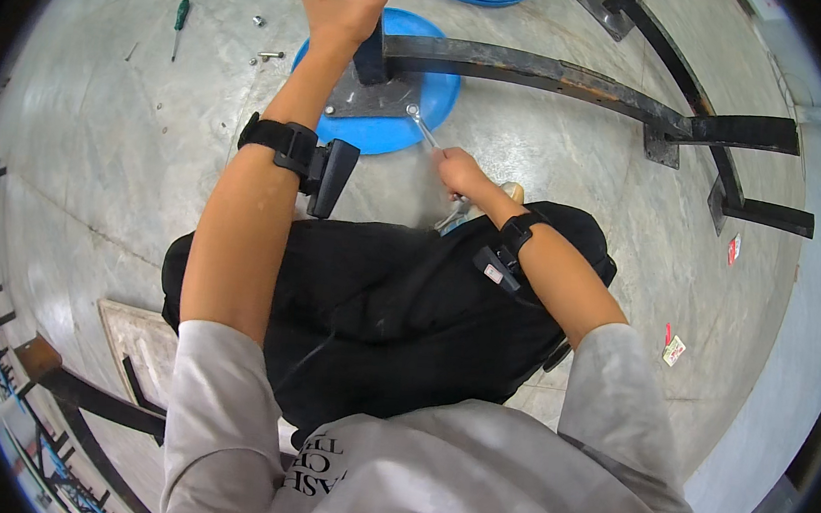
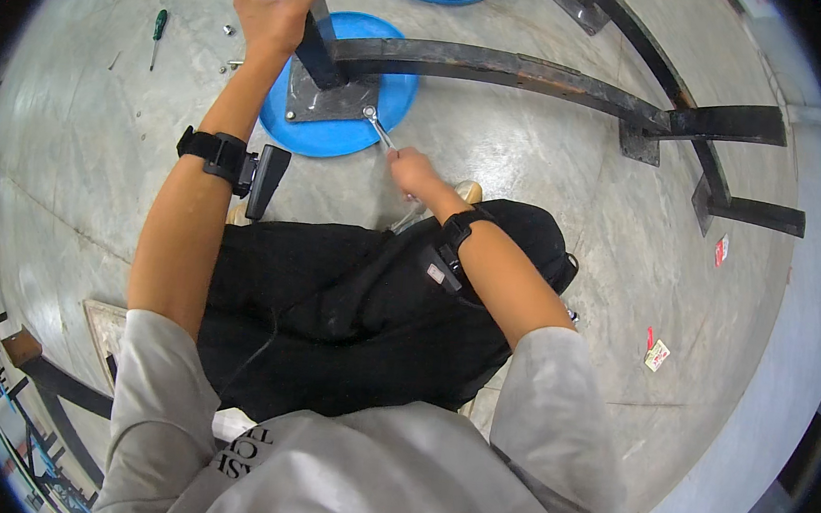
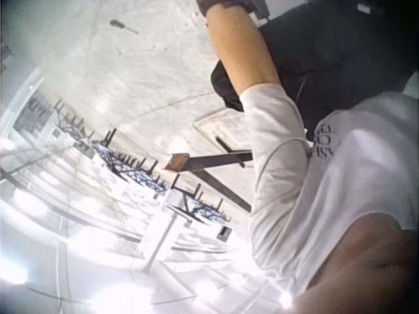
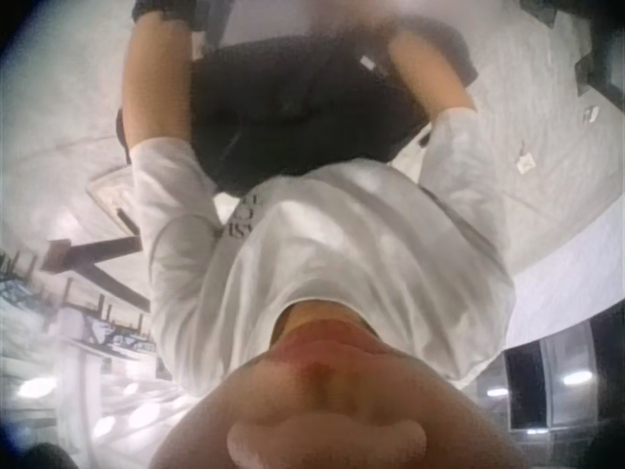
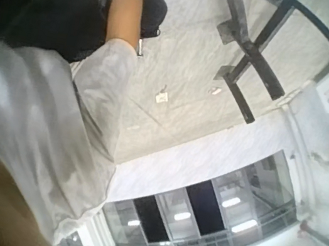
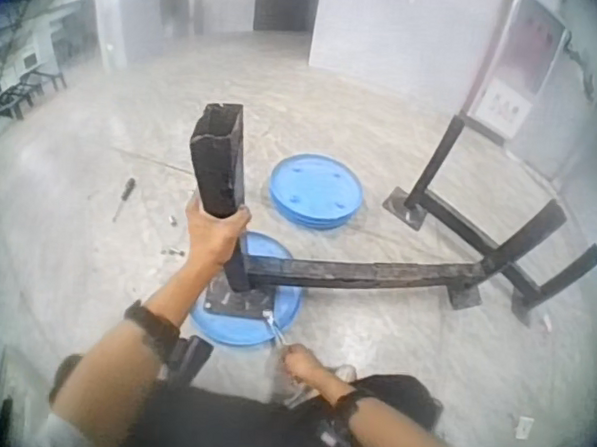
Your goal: The person uses a wrench to tighten a bolt on a metal furniture frame while sitting on the floor.
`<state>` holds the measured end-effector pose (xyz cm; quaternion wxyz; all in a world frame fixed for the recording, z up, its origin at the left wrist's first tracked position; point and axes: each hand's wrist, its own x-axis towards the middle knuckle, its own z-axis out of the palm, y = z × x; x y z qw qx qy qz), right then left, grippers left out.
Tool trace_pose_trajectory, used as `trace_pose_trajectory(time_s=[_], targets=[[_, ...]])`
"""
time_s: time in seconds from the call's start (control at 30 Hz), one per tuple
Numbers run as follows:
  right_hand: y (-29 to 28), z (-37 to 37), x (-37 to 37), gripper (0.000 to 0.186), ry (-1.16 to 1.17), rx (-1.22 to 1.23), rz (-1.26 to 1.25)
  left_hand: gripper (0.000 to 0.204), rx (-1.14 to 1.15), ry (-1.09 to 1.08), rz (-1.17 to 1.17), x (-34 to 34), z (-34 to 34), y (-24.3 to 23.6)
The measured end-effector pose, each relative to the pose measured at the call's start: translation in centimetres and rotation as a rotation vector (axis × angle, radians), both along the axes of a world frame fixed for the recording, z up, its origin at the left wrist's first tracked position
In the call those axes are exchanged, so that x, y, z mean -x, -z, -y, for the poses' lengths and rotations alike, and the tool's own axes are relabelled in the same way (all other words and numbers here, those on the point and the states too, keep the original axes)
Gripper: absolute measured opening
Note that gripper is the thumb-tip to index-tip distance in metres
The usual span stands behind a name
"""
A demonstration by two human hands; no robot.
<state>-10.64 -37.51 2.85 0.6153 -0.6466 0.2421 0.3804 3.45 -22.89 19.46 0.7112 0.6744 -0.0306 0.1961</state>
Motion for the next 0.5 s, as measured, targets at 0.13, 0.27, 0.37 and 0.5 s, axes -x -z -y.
trace_pose_trajectory(time_s=[0.13,0.27,0.37,0.5], targets=[[-0.1,0.5,-1.2,0.029,-0.318,0.284,0.179,0.032,-0.387,-0.095,0.242,-1.8,-2.2,2.3],[-0.2,0.8,-1.5,0.023,-0.477,0.354,0.257,0.023,-0.349,-0.148,0.31,-1.9,-1.8,2.4],[-0.8,0.7,-1.7,0.021,-0.566,0.406,0.282,0.023,-0.408,-0.153,0.344,-1.8,-1.9,2.1],[-0.5,1.2,-2.0,0.019,-0.676,0.506,0.377,0.023,-0.382,-0.119,0.3,-1.1,-1.2,1.3]])
